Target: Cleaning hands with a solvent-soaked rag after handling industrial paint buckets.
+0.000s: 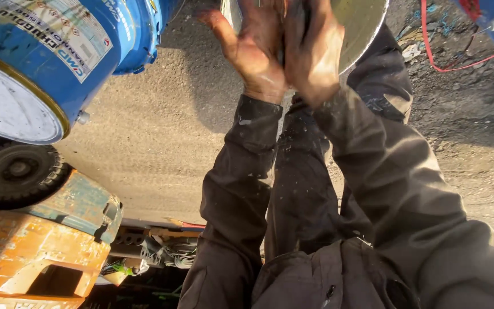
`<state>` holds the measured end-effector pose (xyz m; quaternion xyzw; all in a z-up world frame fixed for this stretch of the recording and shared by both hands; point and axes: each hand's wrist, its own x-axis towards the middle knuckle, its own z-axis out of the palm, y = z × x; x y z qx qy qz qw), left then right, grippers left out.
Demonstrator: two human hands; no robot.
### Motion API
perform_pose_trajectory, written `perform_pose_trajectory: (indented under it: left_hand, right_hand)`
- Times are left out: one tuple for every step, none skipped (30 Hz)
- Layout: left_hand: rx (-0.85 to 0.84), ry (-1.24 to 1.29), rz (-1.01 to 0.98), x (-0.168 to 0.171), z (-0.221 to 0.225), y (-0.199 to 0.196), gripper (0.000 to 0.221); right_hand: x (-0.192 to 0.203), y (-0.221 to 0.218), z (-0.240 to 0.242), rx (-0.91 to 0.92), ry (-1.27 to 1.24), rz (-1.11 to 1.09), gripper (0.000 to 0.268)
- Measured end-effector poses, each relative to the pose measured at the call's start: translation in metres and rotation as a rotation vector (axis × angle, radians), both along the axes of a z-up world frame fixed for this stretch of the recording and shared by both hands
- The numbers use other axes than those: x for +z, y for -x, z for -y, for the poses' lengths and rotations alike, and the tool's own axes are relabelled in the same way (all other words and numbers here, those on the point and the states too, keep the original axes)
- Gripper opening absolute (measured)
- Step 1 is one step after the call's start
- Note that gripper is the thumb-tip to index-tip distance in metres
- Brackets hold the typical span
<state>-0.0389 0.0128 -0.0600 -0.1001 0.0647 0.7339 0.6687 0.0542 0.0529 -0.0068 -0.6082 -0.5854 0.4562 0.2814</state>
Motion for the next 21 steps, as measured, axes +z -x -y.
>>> perform_pose_trajectory:
  left_hand:
    - [-0.014,0.137,-0.018,0.012,-0.002,0.001,0.092]
    - [-0.023,0.131,-0.022,0.013,-0.006,0.005,0.092]
    - [-0.019,0.171,-0.059,0.016,-0.007,0.009,0.092]
    - [-0.014,0.212,-0.096,0.019,-0.007,0.012,0.093]
    - [-0.022,0.211,-0.094,0.043,-0.023,0.014,0.093]
    - [-0.016,0.289,-0.077,0.067,-0.039,0.015,0.094]
    - [0.002,0.355,-0.063,0.089,-0.060,0.016,0.096]
    - [0.007,0.343,-0.065,0.090,-0.064,0.017,0.096]
    - [0.063,0.493,-0.087,0.091,-0.065,0.018,0.102]
    - [0.123,0.642,-0.112,0.092,-0.066,0.018,0.108]
    - [0.125,0.654,-0.110,0.093,-0.062,0.013,0.108]
    - [0.144,0.622,-0.148,0.095,-0.058,0.007,0.108]
    - [0.160,0.583,-0.189,0.098,-0.055,0.002,0.108]
    - [0.160,0.588,-0.190,0.098,-0.043,0.000,0.108]
    - [0.122,0.539,-0.184,0.096,-0.038,-0.001,0.108]
    - [0.085,0.490,-0.179,0.094,-0.033,-0.003,0.109]
    - [0.091,0.495,-0.182,0.102,-0.026,-0.006,0.109]
    - [0.033,0.460,-0.113,0.110,-0.019,-0.009,0.111]
    - [-0.041,0.422,-0.038,0.117,-0.016,-0.012,0.113]
    - [-0.051,0.422,-0.037,0.117,-0.016,-0.010,0.113]
    - [-0.068,0.434,0.026,0.116,-0.015,-0.008,0.113]
  right_hand:
    - [-0.019,0.001,-0.002,-0.071,0.178,0.039,0.017]
    - [-0.037,-0.001,0.001,-0.079,0.172,0.035,0.017]
    - [-0.054,-0.004,0.005,0.058,0.026,0.182,0.013]
    - [-0.071,-0.006,0.010,0.197,-0.121,0.325,0.012]
    - [-0.079,-0.005,0.020,0.190,-0.120,0.328,0.012]
    - [-0.086,-0.003,0.029,-0.103,0.103,-0.124,0.019]
    - [-0.097,-0.001,0.031,-0.379,0.313,-0.585,0.026]
    - [-0.057,-0.001,0.025,-0.371,0.302,-0.588,0.026]
    - [-0.016,0.000,0.024,-0.218,0.070,-0.378,0.028]
    - [0.024,0.000,0.023,-0.059,-0.158,-0.170,0.031]
    - [0.038,0.002,0.027,-0.056,-0.147,-0.168,0.031]
    - [0.052,0.003,0.030,-0.141,0.108,-0.232,0.025]
    - [0.066,0.005,0.033,-0.220,0.360,-0.299,0.021]
    - [0.059,0.004,0.028,-0.220,0.366,-0.299,0.021]
    - [0.049,0.003,0.018,-0.164,0.184,-0.169,0.022]
    - [0.040,0.002,0.008,-0.102,0.003,-0.040,0.026]
    - [-0.003,-0.006,0.008,-0.097,0.008,-0.044,0.026]
    - [-0.046,-0.014,0.009,0.165,-0.181,0.394,0.026]
    - [-0.089,-0.023,0.008,0.413,-0.375,0.838,0.027]
    - [-0.100,-0.024,0.014,0.405,-0.370,0.842,0.027]
    - [-0.111,-0.025,0.019,0.203,-0.088,0.561,0.023]
